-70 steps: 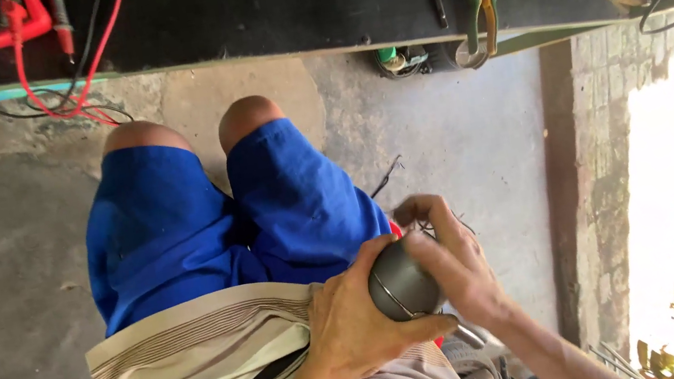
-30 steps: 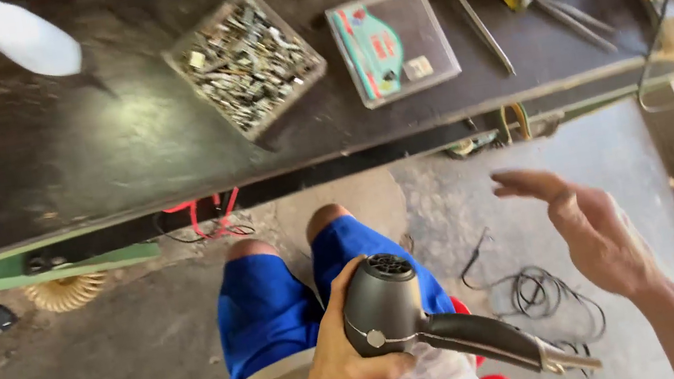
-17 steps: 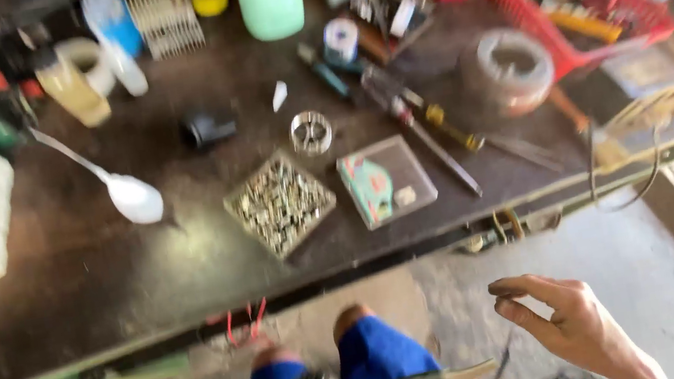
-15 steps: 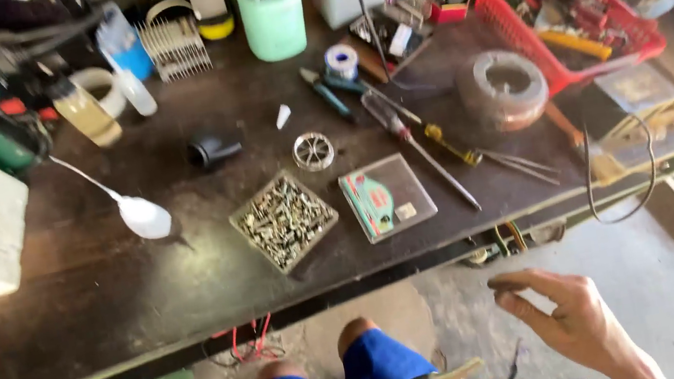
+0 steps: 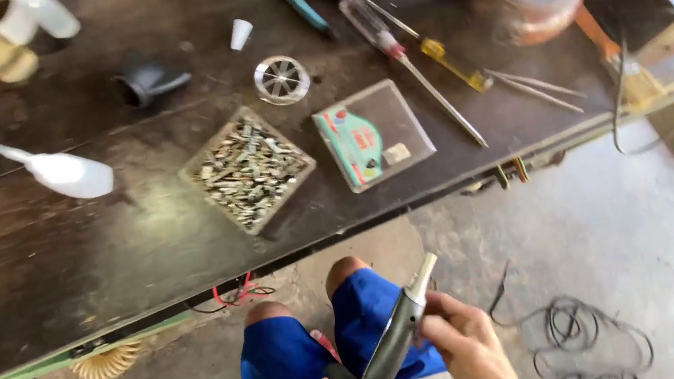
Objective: The person is repairing a hair dryer by applying glue to internal components and assembling the plastic housing on a workbench.
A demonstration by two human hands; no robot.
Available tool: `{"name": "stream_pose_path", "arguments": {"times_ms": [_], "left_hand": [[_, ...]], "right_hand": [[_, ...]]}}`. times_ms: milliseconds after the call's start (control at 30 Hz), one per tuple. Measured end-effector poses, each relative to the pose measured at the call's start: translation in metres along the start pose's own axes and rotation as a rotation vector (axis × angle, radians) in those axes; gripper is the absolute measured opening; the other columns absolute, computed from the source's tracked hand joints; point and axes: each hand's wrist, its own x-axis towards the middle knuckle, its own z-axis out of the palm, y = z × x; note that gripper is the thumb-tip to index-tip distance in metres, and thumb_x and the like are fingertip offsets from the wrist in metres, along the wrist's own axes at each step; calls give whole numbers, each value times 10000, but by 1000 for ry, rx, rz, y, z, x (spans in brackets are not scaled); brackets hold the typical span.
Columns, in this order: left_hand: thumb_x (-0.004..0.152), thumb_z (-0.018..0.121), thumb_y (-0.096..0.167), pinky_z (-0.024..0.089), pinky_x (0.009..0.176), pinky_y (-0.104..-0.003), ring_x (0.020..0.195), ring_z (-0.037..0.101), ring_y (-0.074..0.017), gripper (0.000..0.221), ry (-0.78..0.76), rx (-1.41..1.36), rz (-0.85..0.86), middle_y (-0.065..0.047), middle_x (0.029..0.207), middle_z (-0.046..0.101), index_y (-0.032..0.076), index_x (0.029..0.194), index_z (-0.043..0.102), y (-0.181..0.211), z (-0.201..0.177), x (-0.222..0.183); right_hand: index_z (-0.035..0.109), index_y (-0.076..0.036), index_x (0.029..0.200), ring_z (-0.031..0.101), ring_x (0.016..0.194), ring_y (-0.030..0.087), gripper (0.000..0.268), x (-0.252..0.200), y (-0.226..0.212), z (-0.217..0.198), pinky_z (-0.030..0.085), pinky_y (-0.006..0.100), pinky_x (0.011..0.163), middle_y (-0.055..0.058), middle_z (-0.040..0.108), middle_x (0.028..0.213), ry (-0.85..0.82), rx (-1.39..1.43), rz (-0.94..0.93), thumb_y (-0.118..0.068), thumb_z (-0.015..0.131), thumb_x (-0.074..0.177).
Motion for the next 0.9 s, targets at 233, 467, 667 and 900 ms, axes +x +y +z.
{"name": "stream_pose_path", "arguments": {"times_ms": [233,467,667,900], "left_hand": [[818,565,82,386,1180,-384,1382,555,-296,464,175,21,-78,-209,1451,606,-3,1268,645,168,56,19],[783,835,308,508,911,-456,1032,604,-374,263,-13,356,216,-167,1130,682,177,993,747,137,39,43],[794,699,386,496,1062,-305,1245,674,-164,594,-438,306,-572,46,1351,697,441,1376,597,275,37,157],[826,695,587,496,952,-229,1112,607,-127,436,-245,248,-497,110,1091,736,351,1188,754,203,41,159]], "right_hand": [[661,103,1194,759,883,311,659,28,33,-36,636,438,794,209,785,994,-317,178,-214,-223,898,673],[620,126,1260,760,986,367,589,24,44,-35,656,513,878,257,753,1126,-664,290,-270,-162,881,817],[716,60,1149,679,924,208,551,15,36,-12,554,350,813,104,725,973,-631,-50,-320,-237,912,728],[873,-173,1162,859,913,159,652,25,39,20,703,312,853,4,826,932,-406,-525,-386,-597,829,669]]}}
